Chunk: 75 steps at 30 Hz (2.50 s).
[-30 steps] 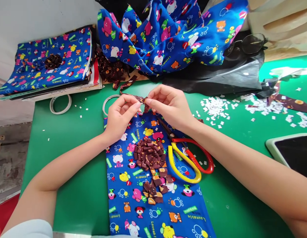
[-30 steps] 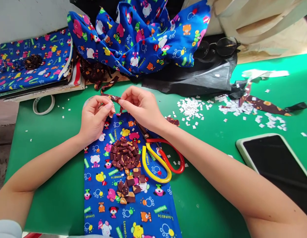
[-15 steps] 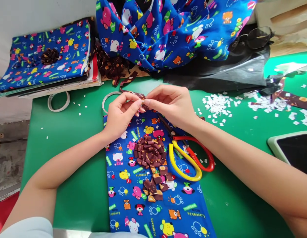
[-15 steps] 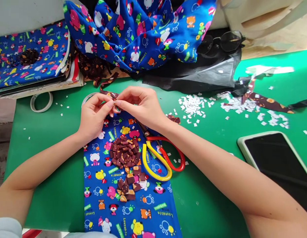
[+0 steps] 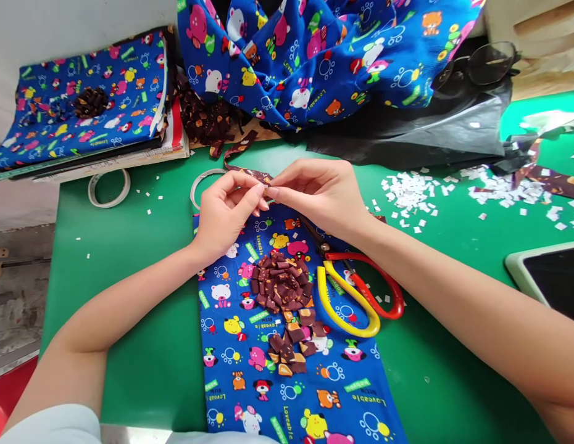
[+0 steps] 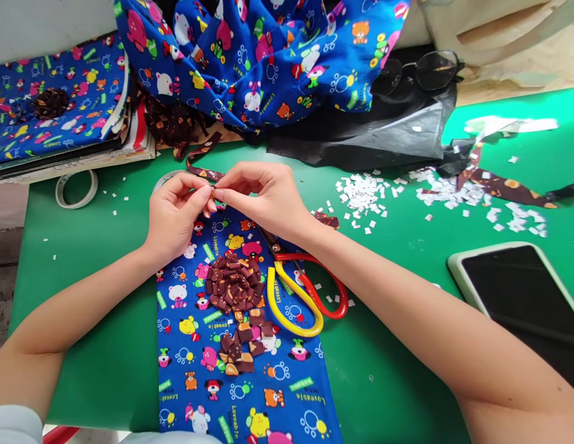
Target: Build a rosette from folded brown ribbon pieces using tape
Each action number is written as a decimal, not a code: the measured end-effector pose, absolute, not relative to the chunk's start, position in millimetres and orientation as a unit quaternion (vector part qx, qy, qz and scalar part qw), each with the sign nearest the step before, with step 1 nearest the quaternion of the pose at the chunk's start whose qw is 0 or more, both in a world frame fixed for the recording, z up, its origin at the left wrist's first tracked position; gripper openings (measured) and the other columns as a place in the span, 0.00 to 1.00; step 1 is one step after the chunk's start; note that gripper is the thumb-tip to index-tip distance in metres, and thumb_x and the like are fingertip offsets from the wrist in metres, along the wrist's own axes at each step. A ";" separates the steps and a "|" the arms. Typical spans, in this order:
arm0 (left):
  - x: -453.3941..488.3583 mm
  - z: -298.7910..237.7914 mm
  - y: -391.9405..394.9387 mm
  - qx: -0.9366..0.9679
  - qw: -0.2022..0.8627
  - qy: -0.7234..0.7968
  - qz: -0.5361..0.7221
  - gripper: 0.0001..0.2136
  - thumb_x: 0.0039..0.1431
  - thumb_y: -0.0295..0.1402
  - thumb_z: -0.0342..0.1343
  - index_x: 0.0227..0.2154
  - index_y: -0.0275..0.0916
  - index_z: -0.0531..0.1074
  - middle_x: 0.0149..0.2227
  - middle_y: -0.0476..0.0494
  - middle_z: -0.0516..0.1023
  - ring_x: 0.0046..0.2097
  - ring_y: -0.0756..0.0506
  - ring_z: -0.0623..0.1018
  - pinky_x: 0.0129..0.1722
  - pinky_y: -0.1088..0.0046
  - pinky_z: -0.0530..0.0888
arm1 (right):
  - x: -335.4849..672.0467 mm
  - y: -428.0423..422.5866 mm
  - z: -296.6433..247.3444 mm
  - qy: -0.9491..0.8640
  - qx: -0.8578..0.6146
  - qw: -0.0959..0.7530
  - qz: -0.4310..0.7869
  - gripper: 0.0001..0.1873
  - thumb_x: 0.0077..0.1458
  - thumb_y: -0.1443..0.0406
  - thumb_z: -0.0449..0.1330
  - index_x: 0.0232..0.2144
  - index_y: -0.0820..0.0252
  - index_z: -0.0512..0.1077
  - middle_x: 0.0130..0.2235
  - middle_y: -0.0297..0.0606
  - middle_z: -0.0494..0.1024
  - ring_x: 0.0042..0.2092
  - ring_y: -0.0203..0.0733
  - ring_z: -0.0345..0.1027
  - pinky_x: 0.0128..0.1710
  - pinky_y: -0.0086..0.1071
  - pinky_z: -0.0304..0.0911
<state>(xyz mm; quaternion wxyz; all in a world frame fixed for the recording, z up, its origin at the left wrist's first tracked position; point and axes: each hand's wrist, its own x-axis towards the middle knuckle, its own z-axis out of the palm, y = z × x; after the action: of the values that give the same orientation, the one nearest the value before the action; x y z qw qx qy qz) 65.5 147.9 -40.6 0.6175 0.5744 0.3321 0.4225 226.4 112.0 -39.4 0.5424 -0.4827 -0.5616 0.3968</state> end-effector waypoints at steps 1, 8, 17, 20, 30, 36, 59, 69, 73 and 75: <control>65.3 -40.7 147.8 0.579 0.612 0.336 0.421 0.14 0.50 0.43 0.66 0.27 0.38 0.72 0.22 0.55 0.75 0.25 0.57 0.76 0.25 0.83 0.74 | 226.6 111.9 -39.2 -0.565 -0.482 0.539 0.399 0.06 0.48 0.62 0.68 0.26 0.58 0.77 0.27 0.33 0.78 0.28 0.33 0.68 0.27 0.28 0.63; 66.0 -35.1 144.2 0.603 0.587 0.356 0.406 0.18 0.48 0.48 0.66 0.26 0.38 0.71 0.23 0.54 0.74 0.25 0.55 0.76 0.26 0.80 0.74 | 226.3 109.7 -38.7 -0.601 -0.475 0.524 0.372 0.11 0.51 0.58 0.66 0.26 0.59 0.73 0.26 0.32 0.74 0.28 0.32 0.65 0.27 0.28 0.61; 65.5 -34.5 142.8 0.622 0.567 0.347 0.414 0.15 0.50 0.45 0.66 0.26 0.38 0.72 0.26 0.53 0.75 0.27 0.56 0.76 0.28 0.81 0.75 | 226.1 110.6 -41.0 -0.599 -0.477 0.537 0.353 0.05 0.51 0.69 0.61 0.24 0.57 0.72 0.24 0.31 0.73 0.27 0.32 0.62 0.25 0.29 0.58; 65.4 -35.8 143.0 0.627 0.558 0.345 0.421 0.14 0.51 0.44 0.65 0.27 0.38 0.72 0.28 0.53 0.75 0.28 0.56 0.76 0.30 0.81 0.76 | 225.6 111.0 -41.9 -0.584 -0.481 0.542 0.365 0.05 0.51 0.67 0.63 0.23 0.57 0.72 0.25 0.31 0.73 0.26 0.31 0.63 0.26 0.29 0.60; 65.1 -37.3 144.1 0.620 0.559 0.354 0.421 0.16 0.51 0.46 0.65 0.27 0.39 0.72 0.28 0.52 0.75 0.28 0.55 0.76 0.28 0.81 0.74 | 224.6 111.4 -43.5 -0.570 -0.486 0.550 0.369 0.03 0.48 0.66 0.65 0.24 0.58 0.74 0.25 0.32 0.77 0.26 0.32 0.67 0.25 0.28 0.64; 65.5 -36.5 143.6 0.624 0.555 0.355 0.421 0.17 0.50 0.47 0.65 0.26 0.38 0.71 0.26 0.53 0.74 0.26 0.56 0.74 0.27 0.81 0.73 | 225.8 109.9 -41.1 -0.582 -0.476 0.541 0.377 0.05 0.50 0.65 0.65 0.24 0.58 0.74 0.25 0.32 0.77 0.27 0.32 0.67 0.26 0.28 0.64; 63.4 -32.4 140.9 0.683 0.548 0.339 0.344 0.12 0.59 0.44 0.58 0.30 0.40 0.67 0.25 0.52 0.71 0.26 0.54 0.73 0.26 0.78 0.71 | 226.1 110.1 -42.9 -0.589 -0.473 0.540 0.371 0.10 0.48 0.65 0.65 0.22 0.58 0.67 0.24 0.31 0.71 0.26 0.31 0.62 0.26 0.29 0.60; 62.1 -28.4 139.2 0.795 0.405 0.343 0.295 0.10 0.64 0.33 0.49 0.26 0.39 0.65 0.21 0.52 0.70 0.25 0.53 0.68 0.27 0.76 0.64 | 227.8 108.9 -42.6 -0.645 -0.469 0.499 0.339 0.08 0.49 0.69 0.59 0.22 0.57 0.62 0.21 0.28 0.67 0.24 0.30 0.60 0.25 0.28 0.57; 61.8 -27.5 138.7 0.792 0.411 0.351 0.285 0.09 0.62 0.31 0.49 0.26 0.37 0.66 0.21 0.53 0.68 0.25 0.54 0.67 0.27 0.78 0.63 | 229.1 109.5 -41.2 -0.675 -0.454 0.488 0.318 0.07 0.48 0.71 0.57 0.23 0.58 0.62 0.21 0.27 0.67 0.24 0.29 0.59 0.23 0.26 0.55; 61.6 -27.6 138.3 0.790 0.416 0.347 0.286 0.09 0.61 0.31 0.50 0.25 0.37 0.66 0.21 0.53 0.68 0.25 0.54 0.66 0.27 0.78 0.63 | 229.7 109.8 -41.0 -0.691 -0.448 0.480 0.302 0.07 0.48 0.72 0.56 0.23 0.59 0.61 0.21 0.27 0.66 0.23 0.28 0.57 0.23 0.25 0.53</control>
<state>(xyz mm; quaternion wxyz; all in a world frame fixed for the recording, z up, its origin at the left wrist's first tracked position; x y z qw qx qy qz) 61.6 138.3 -27.6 0.4161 0.7903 0.3469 0.2863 229.7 109.8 -41.0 0.4803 -0.4475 -0.6913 0.3018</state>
